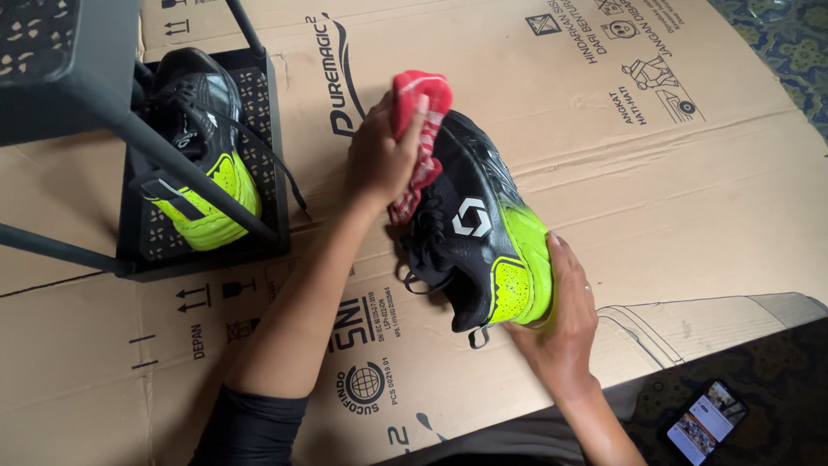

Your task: The person wipes a black and neon green sneaker with a red cloth on a cardboard surface. The person rotates the shoe to clean different sides and continues wiping until the end of the clip.

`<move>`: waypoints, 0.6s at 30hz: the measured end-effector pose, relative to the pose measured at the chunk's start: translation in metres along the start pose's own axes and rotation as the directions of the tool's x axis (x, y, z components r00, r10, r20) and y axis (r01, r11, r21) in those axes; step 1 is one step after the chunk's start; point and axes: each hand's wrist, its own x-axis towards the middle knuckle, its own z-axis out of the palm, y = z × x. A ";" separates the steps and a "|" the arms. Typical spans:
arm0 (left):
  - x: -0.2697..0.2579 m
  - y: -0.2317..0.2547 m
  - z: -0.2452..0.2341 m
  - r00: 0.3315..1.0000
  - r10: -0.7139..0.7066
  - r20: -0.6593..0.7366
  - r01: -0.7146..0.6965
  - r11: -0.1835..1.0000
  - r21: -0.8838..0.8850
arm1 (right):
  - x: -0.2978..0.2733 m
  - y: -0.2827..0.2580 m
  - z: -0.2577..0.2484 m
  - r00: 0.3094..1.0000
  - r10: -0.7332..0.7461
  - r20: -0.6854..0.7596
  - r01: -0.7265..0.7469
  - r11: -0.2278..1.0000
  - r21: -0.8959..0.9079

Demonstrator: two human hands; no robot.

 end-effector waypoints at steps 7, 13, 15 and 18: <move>-0.007 -0.065 0.014 0.973 -0.217 0.082 0.232 0.917 -0.325 | 0.005 -0.003 -0.003 1.000 0.022 -0.003 -0.022 0.998 0.059; -0.021 -0.047 0.022 0.913 -0.404 0.054 0.355 0.723 -0.593 | 0.006 -0.002 -0.003 1.000 0.026 -0.005 -0.025 0.997 0.072; -0.024 -0.022 0.020 0.868 -0.493 0.062 0.406 0.633 -0.659 | 0.007 -0.002 -0.004 0.999 0.036 -0.004 -0.036 0.996 0.079; -0.030 0.010 0.011 0.844 -0.536 -0.007 0.530 0.837 -0.135 | 0.008 -0.002 -0.004 0.999 0.037 -0.005 -0.036 0.995 0.090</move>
